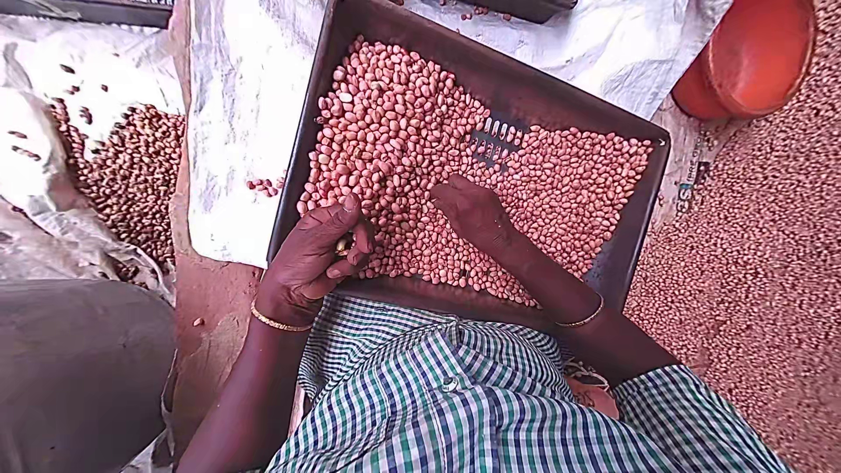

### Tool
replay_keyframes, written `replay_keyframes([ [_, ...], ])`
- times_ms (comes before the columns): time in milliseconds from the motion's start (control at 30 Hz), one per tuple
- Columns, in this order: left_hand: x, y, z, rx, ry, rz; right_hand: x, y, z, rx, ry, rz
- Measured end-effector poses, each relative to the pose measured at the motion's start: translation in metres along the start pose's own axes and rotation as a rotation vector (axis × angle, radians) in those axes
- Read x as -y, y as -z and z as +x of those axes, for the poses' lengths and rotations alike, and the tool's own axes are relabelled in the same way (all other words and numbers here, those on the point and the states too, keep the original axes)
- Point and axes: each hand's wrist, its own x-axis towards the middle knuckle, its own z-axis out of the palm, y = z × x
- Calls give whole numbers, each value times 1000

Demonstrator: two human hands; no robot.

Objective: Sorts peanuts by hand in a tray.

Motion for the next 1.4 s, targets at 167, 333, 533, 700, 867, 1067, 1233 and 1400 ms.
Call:
replay_keyframes([
  [167, 0, 0, 1, -7, -8, -7, -21, 8, 17, -52, -226, 364],
  [333, 0, 2, 2, 35, -4, -40, 7, 33, -24, 0, -550, 769],
  [533, 0, 2, 0, 16, -33, -29, 15, 6, -20, 34, -213, 309],
  [700, -1, -1, -5, -28, 40, -14, 34, 25, -20, -105, -318, 825],
  [867, -6, -6, 6, 18, 290, 32, 37, 50, -14, -184, -400, 873],
  [1067, 1, 1, 1, 23, 76, -5, 4, 36, -8, -67, -513, 396],
  [1233, 0, 1, -2, -7, 19, -20, 7, 32, 3, 21, -365, 172],
  [1400, 0, 2, 3, 19, 7, 2, -23, 7, 11, -45, -265, 92],
])
